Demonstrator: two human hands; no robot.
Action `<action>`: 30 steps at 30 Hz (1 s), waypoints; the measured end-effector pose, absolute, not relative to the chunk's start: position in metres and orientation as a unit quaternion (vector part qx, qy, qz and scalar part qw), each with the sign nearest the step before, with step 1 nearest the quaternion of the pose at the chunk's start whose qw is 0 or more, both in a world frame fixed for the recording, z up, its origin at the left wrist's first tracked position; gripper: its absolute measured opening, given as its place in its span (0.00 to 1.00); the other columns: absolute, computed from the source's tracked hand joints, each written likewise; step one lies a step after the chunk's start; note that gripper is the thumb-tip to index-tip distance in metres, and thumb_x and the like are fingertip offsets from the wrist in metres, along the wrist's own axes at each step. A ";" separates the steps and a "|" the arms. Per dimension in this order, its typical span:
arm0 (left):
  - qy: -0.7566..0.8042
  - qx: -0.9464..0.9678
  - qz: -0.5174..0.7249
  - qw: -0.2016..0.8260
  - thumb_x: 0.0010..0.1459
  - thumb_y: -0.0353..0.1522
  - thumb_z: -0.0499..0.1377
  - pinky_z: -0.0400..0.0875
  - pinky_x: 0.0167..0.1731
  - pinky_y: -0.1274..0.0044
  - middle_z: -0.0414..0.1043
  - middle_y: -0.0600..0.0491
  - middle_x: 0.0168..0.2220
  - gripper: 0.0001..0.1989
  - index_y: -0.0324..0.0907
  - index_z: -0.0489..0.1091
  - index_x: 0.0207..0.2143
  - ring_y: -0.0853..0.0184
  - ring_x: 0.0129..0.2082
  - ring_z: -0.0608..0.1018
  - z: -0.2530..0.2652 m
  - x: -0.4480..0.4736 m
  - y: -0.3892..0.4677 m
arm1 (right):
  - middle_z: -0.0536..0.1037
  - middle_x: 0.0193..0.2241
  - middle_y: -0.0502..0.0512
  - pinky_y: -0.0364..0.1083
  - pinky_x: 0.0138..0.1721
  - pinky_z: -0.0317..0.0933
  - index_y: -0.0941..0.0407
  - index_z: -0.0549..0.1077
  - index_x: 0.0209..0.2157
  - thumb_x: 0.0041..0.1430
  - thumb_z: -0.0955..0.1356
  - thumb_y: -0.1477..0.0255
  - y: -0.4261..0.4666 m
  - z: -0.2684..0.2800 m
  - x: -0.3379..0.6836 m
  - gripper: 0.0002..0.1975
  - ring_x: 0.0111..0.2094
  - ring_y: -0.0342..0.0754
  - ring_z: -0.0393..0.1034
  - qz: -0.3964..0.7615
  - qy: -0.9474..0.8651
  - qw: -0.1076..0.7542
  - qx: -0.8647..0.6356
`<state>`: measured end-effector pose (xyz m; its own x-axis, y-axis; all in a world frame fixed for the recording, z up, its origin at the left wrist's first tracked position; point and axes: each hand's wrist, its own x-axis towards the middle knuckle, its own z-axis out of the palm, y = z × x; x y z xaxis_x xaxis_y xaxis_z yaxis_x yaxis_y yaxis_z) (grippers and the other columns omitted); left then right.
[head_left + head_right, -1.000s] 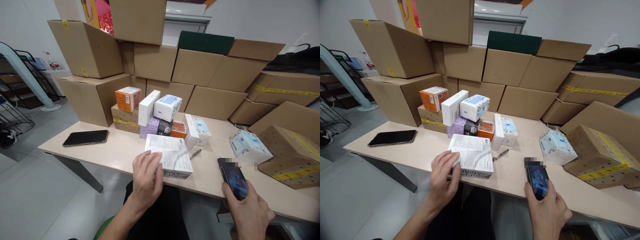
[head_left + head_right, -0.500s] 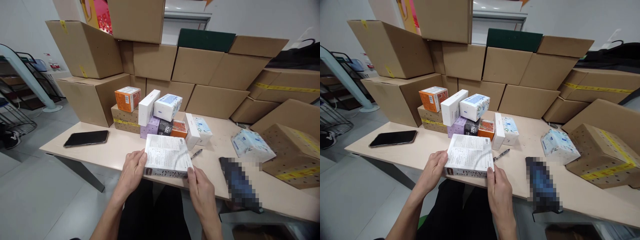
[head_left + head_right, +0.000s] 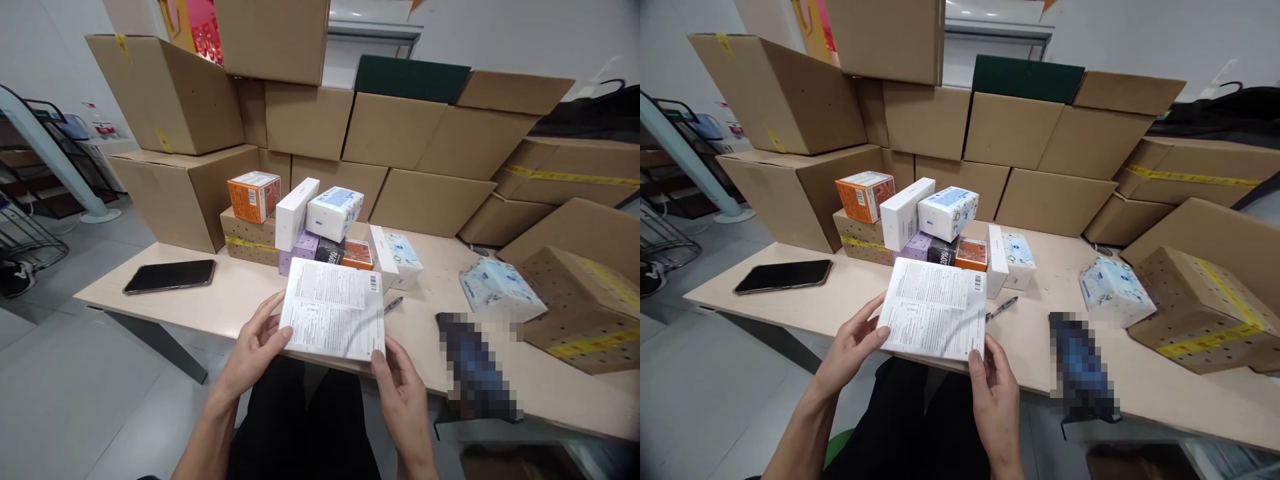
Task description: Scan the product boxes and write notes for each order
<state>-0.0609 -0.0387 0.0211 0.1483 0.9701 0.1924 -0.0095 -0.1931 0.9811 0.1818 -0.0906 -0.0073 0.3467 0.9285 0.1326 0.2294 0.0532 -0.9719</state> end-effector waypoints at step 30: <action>0.650 0.590 0.476 0.054 0.56 0.39 0.61 0.67 0.23 0.77 0.69 0.56 0.35 0.22 0.43 0.62 0.51 0.71 0.22 0.72 -0.007 -0.049 0.002 | 0.69 0.58 0.67 0.57 0.52 0.66 0.57 0.67 0.60 0.60 0.66 0.58 -0.020 0.017 0.235 0.30 0.52 0.56 0.69 0.146 -0.547 0.517 -0.641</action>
<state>-0.0488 0.0024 -0.0072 -0.2991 0.8178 0.4916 0.7151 -0.1490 0.6829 0.2355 -0.0197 0.0165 0.3579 0.8535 0.3788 0.5508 0.1346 -0.8237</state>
